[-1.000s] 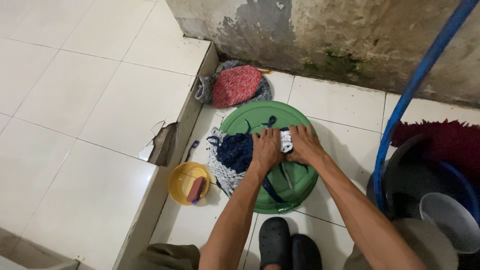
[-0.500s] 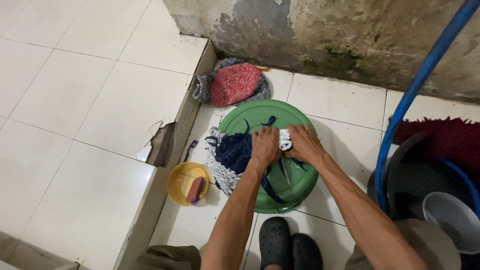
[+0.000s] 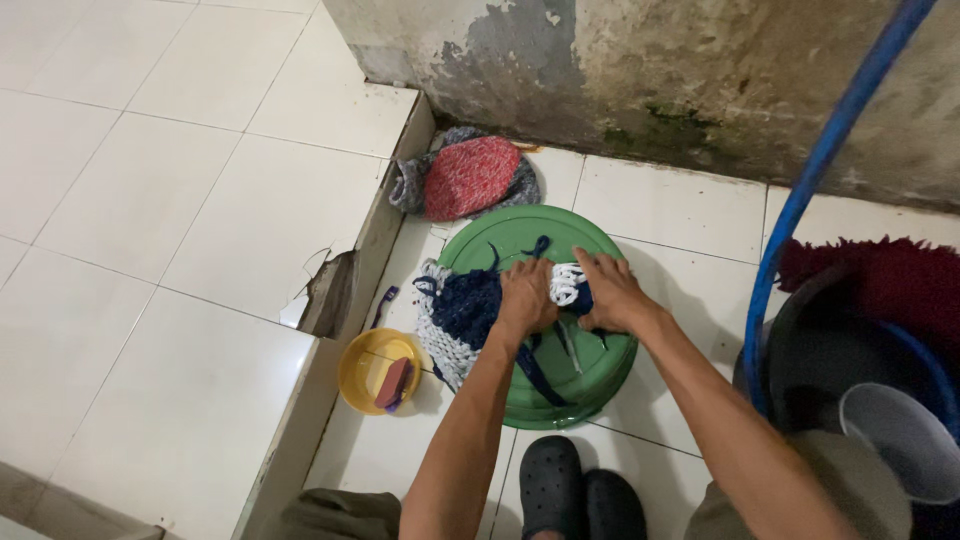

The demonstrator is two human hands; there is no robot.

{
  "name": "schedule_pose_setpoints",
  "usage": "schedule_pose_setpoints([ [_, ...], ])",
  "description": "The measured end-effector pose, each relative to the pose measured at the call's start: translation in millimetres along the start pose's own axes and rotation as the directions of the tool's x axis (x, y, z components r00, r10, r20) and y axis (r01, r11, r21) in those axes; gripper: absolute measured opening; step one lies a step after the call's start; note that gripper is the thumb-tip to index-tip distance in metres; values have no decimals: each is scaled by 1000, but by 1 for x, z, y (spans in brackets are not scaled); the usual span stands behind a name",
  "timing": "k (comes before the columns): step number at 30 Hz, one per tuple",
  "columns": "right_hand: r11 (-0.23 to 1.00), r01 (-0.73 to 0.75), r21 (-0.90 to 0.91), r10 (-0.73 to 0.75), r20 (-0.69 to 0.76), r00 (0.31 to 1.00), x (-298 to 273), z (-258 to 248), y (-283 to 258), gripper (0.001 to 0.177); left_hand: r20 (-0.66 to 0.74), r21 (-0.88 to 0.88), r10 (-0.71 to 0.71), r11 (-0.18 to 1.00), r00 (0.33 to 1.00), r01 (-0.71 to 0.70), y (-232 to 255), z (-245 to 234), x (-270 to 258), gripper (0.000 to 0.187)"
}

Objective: The person pours water from a metal cup onto a blue and white cloth placed on a green lid. They then proceed to wash the cloth by hand, scrubbing and wringing it repeatedly on the lid.

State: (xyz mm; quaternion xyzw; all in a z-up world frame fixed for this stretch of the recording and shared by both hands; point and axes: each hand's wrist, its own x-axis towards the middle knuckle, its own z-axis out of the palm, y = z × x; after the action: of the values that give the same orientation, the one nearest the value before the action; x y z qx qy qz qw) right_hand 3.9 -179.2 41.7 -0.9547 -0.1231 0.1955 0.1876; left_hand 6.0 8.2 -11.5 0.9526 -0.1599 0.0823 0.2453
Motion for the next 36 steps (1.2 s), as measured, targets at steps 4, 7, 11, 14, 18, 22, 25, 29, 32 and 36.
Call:
schedule_pose_setpoints([
  [4,999,31,23,-28,-129,991,-8,9,-3,120,-14,133,-12,991,1000,14,13,-9,-7,57],
  [7,997,-24,-67,13,-153,988,-10,12,-12,102,-27,288,44,957,999,-35,35,-25,-14,80],
  [11,990,-13,-140,-19,-228,973,-15,15,-21,90,61,185,60,980,996,-70,50,-41,-14,92],
  [14,991,17,-129,-56,-304,951,-18,17,-25,84,109,161,24,986,994,-42,49,-35,-8,85],
  [18,990,6,-138,-40,-240,970,-13,12,-26,80,107,206,40,977,993,-61,32,-8,-1,58],
  [22,983,-19,-185,-30,-258,966,-7,11,-26,61,1,332,143,934,990,-135,17,17,4,44],
  [25,988,-25,-153,-12,-232,973,-3,5,-27,62,65,269,145,950,987,-157,15,13,12,54],
  [29,988,-50,-144,22,-190,982,-1,0,-29,59,121,239,139,957,983,-165,18,2,15,67],
  [32,989,-54,-140,30,-164,986,2,-4,-30,60,137,212,147,962,980,-174,15,2,18,68],
  [36,990,-57,-131,43,-108,993,4,-10,-30,65,200,188,119,970,973,-157,14,3,24,71],
])
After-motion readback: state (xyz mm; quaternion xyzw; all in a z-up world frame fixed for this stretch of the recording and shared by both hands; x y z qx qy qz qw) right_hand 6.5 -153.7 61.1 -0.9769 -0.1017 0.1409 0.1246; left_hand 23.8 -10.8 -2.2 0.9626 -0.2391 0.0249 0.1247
